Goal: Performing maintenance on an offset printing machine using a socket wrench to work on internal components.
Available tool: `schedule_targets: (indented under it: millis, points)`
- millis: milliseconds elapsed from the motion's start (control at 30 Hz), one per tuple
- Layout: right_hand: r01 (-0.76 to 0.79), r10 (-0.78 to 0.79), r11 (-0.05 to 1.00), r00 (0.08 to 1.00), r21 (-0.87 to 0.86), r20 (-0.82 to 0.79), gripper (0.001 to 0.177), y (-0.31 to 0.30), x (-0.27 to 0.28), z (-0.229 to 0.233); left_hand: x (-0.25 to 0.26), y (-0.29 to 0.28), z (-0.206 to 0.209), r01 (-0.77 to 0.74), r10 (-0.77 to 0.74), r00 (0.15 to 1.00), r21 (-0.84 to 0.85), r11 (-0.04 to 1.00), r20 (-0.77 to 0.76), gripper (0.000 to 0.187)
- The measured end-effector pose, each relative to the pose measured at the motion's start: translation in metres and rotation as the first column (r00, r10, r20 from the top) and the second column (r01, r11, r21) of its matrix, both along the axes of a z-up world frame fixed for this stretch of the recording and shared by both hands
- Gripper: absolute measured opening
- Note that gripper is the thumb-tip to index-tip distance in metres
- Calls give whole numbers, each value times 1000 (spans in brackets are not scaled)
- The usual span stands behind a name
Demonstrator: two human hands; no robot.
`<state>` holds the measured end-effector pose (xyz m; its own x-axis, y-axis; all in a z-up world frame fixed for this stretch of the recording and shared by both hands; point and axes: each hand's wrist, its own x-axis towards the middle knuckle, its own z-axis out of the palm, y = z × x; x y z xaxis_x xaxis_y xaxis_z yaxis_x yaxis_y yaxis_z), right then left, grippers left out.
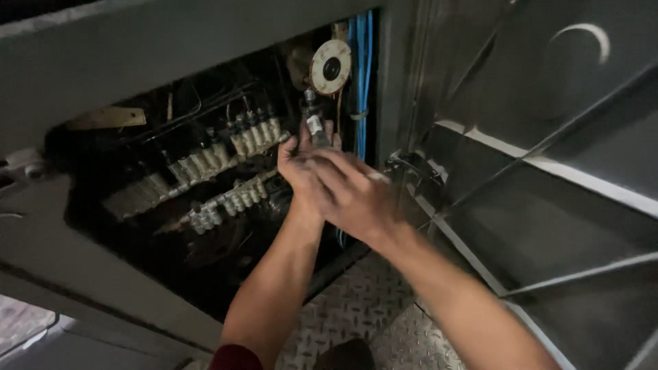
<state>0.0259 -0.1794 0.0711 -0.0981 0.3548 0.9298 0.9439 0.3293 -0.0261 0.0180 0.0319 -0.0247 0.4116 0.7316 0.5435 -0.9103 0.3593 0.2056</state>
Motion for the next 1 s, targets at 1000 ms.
schedule_targets:
  millis: [1000]
  points:
    - [-145, 142, 989, 959, 4, -244, 30, 13, -11, -25, -6, -29, 27, 97, -98, 995, -52, 994, -24, 70]
